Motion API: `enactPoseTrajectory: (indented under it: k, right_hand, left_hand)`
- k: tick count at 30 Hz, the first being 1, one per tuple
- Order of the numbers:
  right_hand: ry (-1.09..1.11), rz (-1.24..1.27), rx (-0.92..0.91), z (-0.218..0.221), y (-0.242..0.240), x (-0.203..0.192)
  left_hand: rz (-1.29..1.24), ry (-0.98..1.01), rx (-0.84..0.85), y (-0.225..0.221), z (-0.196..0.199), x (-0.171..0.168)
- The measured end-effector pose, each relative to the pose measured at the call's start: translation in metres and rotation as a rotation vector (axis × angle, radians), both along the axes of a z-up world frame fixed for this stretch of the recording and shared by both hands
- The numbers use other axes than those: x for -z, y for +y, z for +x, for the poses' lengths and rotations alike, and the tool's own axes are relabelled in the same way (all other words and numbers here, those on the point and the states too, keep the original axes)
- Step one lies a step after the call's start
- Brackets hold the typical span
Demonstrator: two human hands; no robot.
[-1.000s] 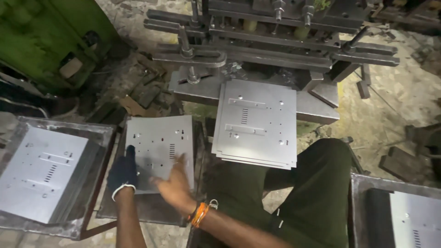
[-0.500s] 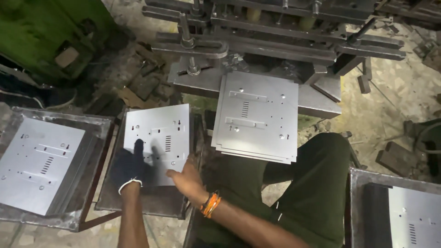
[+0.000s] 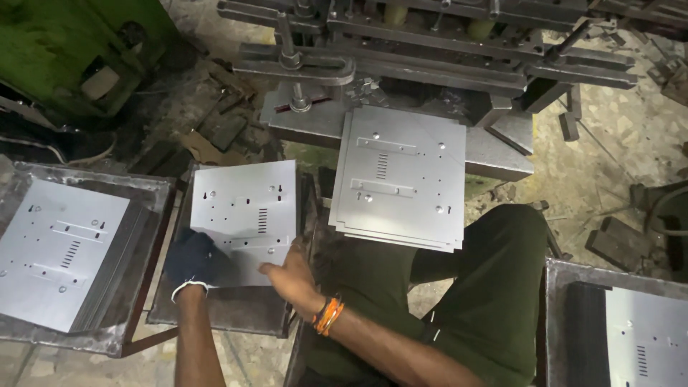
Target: Manually feeding metal sheets into a stamping machine and stacking the processed plates.
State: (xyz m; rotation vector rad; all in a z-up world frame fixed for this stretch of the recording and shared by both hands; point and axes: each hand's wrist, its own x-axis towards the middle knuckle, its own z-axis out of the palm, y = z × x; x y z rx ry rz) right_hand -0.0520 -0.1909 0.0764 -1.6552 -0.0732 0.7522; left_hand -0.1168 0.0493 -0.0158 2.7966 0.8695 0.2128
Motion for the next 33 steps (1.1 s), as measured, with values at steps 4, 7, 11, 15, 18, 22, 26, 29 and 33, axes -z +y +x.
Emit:
enactPoseTrajectory:
  k: [4, 7, 11, 15, 18, 22, 26, 29, 33]
  right_hand:
    - [0.017, -0.009, -0.021, 0.004, 0.004, 0.022]
    - [-0.010, -0.062, -0.042, 0.001, 0.004, 0.022]
    - [-0.029, 0.087, -0.010, 0.002, 0.005, 0.024]
    - [0.106, 0.136, 0.032, 0.022, 0.004, 0.063]
    - [0.254, 0.127, -0.007, 0.021, 0.008, 0.066]
    - [0.130, 0.114, -0.043, 0.015, 0.003, 0.038]
    - [-0.008, 0.024, -0.103, 0.005, 0.000, 0.012]
    - [-0.011, -0.056, -0.084, 0.000, 0.001, -0.006]
    - [-0.134, -0.222, -0.095, -0.006, 0.003, -0.033]
  left_hand:
    - [-0.117, -0.041, -0.099, -0.008, 0.003, -0.009]
    - [-0.131, -0.088, -0.112, -0.004, -0.004, 0.004]
    - [0.011, -0.095, 0.016, -0.001, -0.006, 0.002]
    - [-0.240, -0.124, -0.160, -0.011, 0.002, -0.008]
    - [-0.197, -0.083, -0.157, 0.005, -0.003, 0.023]
    - [0.091, 0.029, 0.027, -0.002, 0.003, 0.012]
    - [0.033, 0.174, -0.029, -0.027, 0.009, -0.040]
    - [-0.007, 0.136, -0.033, -0.023, 0.005, -0.040]
    - [-0.016, 0.027, 0.042, 0.008, -0.003, 0.004]
